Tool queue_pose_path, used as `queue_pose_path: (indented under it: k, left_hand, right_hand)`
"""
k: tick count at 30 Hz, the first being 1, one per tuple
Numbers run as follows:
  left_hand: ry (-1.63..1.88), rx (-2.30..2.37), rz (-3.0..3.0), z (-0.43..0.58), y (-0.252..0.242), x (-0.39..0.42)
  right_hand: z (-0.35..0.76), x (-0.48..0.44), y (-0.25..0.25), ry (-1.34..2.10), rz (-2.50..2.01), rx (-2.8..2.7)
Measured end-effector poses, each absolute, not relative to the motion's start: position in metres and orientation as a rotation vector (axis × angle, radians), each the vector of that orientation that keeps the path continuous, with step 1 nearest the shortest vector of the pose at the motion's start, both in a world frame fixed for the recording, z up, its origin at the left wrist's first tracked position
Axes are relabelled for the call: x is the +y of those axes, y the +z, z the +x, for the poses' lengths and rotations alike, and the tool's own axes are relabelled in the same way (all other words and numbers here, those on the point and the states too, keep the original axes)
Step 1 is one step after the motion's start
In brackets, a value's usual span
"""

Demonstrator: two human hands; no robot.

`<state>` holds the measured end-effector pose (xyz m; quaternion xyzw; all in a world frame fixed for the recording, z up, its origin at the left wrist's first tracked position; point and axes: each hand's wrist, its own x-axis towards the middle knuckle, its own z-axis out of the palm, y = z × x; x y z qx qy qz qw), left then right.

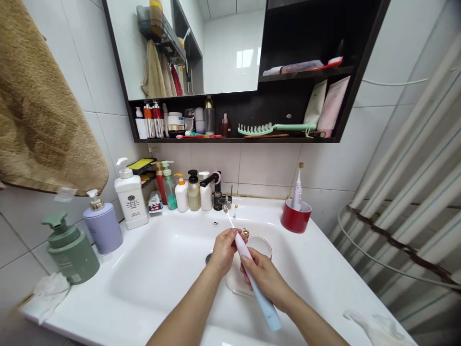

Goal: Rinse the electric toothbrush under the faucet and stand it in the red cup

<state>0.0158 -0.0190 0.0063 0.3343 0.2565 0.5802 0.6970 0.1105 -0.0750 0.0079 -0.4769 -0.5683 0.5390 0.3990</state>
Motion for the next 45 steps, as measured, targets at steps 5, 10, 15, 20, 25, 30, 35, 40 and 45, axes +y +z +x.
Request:
queue_pose_path:
  k: [5,10,15,20,25,30,35,40,45]
  left_hand:
    - [1.353,0.668,0.622,0.011,0.007,-0.013]
    - [1.383,0.728,0.597,0.011,0.005,-0.012]
    - [1.392,0.795,0.537,0.012,0.006,-0.013]
    - [1.408,0.799,0.502,0.012,0.004,-0.012]
    - [1.413,0.821,0.479,0.016,0.001,-0.011]
    - [1.446,0.860,0.491,0.011,-0.002,-0.002]
    - [1.244,1.089,0.840,0.011,-0.001,0.025]
    - [1.004,1.411,1.327,0.045,-0.005,0.066]
    - [0.938,1.536,1.538,0.073,-0.009,0.105]
  right_hand:
    - [0.112,-0.074,0.006,1.335,-1.284,-1.523]
    - [0.107,-0.072,-0.001,1.102,-1.390,-1.614]
    - [0.104,-0.073,-0.003,1.209,-1.400,-1.563]
    - [0.104,-0.076,-0.003,1.280,-1.415,-1.533]
    - [0.104,-0.076,-0.003,1.292,-1.413,-1.551]
    - [0.108,-0.079,-0.003,1.315,-1.435,-1.577]
    - [0.115,-0.086,0.001,1.315,-1.408,-1.639]
    - [0.117,-0.086,0.010,1.249,-1.307,-1.574]
    - [0.118,-0.081,0.015,1.212,-1.358,-1.493]
